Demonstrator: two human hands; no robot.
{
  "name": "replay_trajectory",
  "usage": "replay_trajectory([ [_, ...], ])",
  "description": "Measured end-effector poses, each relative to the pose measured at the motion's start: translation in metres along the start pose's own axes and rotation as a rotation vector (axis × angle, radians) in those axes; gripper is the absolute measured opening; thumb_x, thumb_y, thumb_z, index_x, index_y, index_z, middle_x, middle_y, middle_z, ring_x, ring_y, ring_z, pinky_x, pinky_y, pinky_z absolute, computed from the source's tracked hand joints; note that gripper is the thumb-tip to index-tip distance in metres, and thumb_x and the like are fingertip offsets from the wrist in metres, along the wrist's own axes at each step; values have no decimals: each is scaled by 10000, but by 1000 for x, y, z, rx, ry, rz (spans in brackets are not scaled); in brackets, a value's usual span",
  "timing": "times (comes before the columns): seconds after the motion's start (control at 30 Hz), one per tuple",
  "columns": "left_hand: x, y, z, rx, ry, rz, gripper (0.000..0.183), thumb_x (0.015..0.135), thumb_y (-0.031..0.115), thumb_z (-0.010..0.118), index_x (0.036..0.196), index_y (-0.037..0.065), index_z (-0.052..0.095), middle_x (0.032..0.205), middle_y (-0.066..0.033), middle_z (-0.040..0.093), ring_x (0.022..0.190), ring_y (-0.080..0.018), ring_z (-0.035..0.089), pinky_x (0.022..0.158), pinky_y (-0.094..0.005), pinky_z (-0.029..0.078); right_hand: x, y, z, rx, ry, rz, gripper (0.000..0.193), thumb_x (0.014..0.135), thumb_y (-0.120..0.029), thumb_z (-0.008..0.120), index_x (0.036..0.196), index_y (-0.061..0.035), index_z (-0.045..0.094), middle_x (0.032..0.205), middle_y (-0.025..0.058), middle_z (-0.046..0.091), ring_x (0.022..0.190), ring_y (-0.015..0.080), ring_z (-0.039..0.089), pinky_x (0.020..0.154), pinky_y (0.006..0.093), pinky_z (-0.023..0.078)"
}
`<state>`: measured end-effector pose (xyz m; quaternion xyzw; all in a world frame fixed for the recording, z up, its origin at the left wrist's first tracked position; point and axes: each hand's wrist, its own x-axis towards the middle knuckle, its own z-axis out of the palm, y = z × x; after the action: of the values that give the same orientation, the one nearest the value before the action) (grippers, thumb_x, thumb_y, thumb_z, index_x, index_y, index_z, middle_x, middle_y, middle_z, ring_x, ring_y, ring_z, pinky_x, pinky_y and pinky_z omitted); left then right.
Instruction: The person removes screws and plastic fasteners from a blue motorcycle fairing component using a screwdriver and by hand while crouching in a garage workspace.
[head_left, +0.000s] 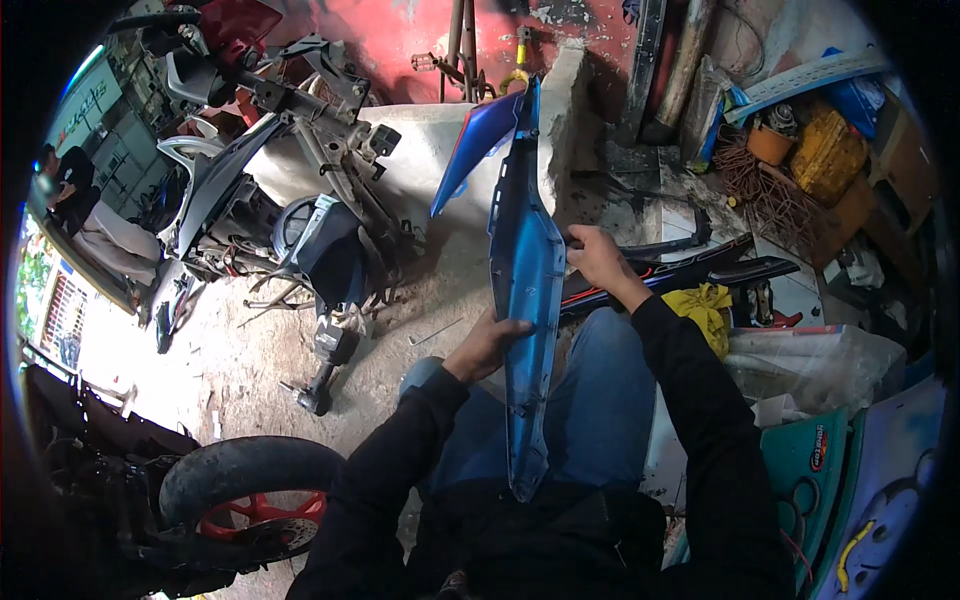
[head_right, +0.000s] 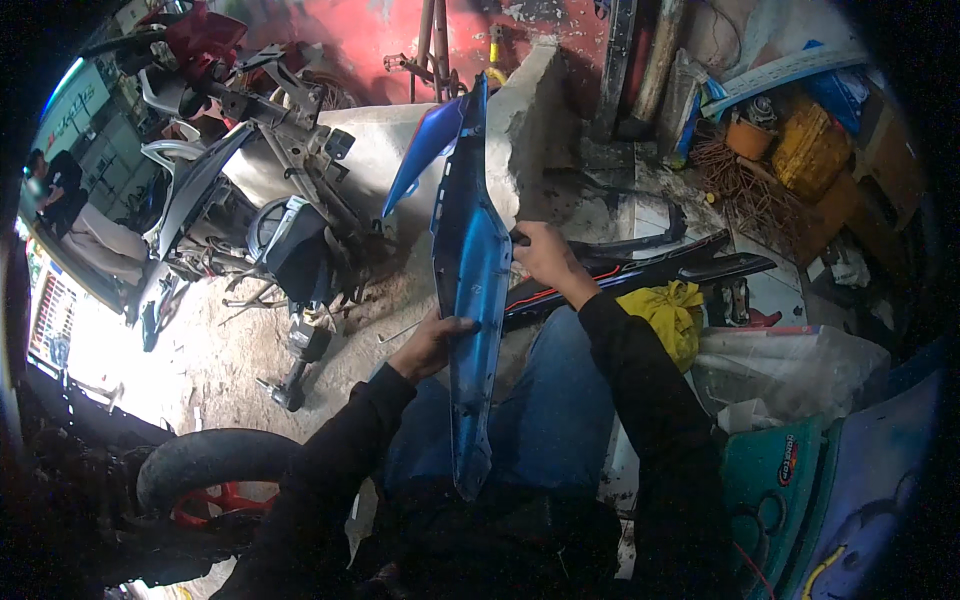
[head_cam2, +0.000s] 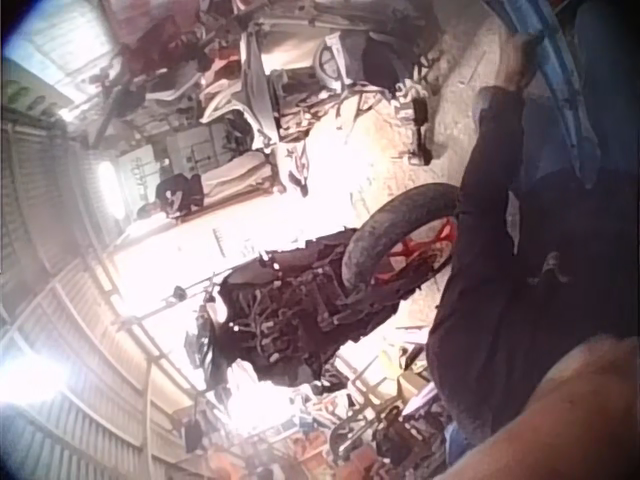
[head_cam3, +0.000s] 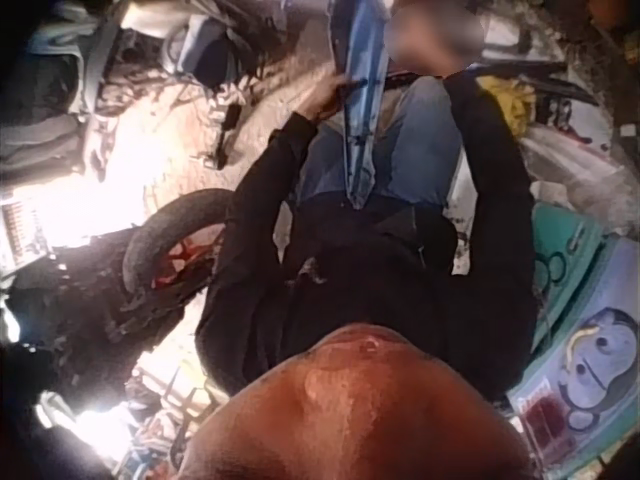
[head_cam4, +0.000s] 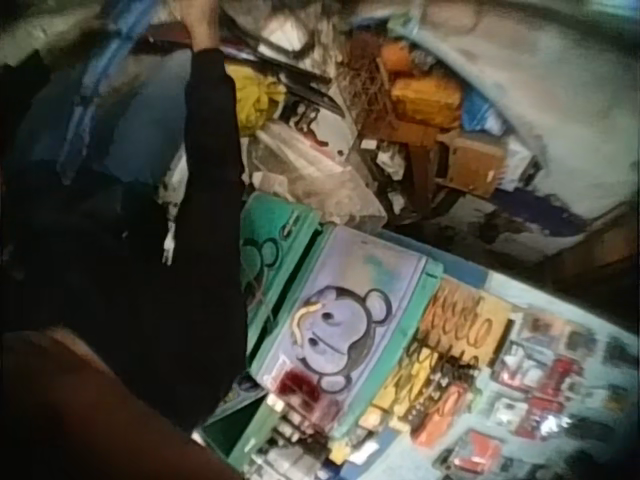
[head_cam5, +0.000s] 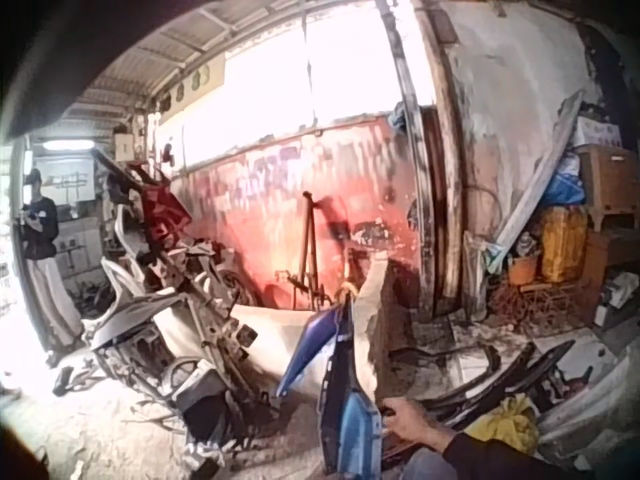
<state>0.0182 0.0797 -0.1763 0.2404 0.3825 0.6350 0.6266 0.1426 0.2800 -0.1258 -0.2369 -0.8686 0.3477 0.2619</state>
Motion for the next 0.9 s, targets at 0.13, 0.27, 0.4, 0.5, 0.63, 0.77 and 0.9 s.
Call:
replay_trajectory([
  [0.13, 24, 17, 13, 94, 82, 84, 553, 772, 1, 608, 1282, -3, 395, 1103, -116, 572, 931, -218, 601, 812, -350, 514, -1, 7, -10, 75, 35, 55, 195, 778, -111, 642, 897, 44, 640, 823, 190, 669, 756, 240, 671, 686, 323, 500],
  [0.27, 61, 31, 0, 276, 211, 262, 604, 751, -60, 573, 1303, 18, 342, 1028, -105, 572, 856, -203, 602, 757, -328, 520, 1, -6, -5, 123, 15, 83, 200, 782, -130, 644, 904, 28, 650, 830, 158, 679, 772, 212, 673, 698, 308, 507],
  [0.4, 75, 46, -6, 279, 152, 265, 598, 733, -13, 551, 1293, 12, 343, 1004, -123, 570, 805, -200, 615, 723, -317, 538, -10, -28, -6, 8, -148, -85, 152, 812, -104, 641, 891, 26, 627, 820, 93, 657, 782, 125, 602, 700, 272, 477],
  [0.5, 57, 44, 24, -17, -10, 190, 574, 743, 75, 561, 1275, -24, 371, 1002, -146, 581, 815, -221, 636, 728, -336, 564, -22, -16, -27, 121, -185, -2, 122, 825, -89, 628, 895, 10, 635, 920, 87, 657, 821, 117, 600, 717, 261, 477],
  [0.63, 59, 32, 29, -248, -95, 150, 499, 723, 121, 516, 1180, -78, 482, 982, -178, 614, 777, -249, 657, 714, -359, 583, -35, -36, -35, 245, -280, -6, 123, 823, -78, 638, 908, 10, 636, 1108, 110, 624, 865, 109, 593, 713, 236, 476],
  [0.77, 71, 47, 40, -140, -33, 129, 472, 723, 144, 510, 1132, -92, 516, 922, -183, 639, 723, -254, 662, 676, -350, 583, -44, -45, -50, 304, -179, -32, 189, 799, -116, 680, 938, 8, 652, 1061, 135, 667, 978, 168, 626, 792, 285, 488],
  [0.9, 78, 74, 56, -177, -127, 65, 455, 741, 189, 513, 1107, -80, 541, 902, -173, 641, 728, -246, 661, 678, -347, 576, -56, -75, -60, 148, -63, -131, 185, 794, -105, 680, 946, -3, 657, 1127, 104, 645, 780, 93, 560, 661, 227, 450],
])
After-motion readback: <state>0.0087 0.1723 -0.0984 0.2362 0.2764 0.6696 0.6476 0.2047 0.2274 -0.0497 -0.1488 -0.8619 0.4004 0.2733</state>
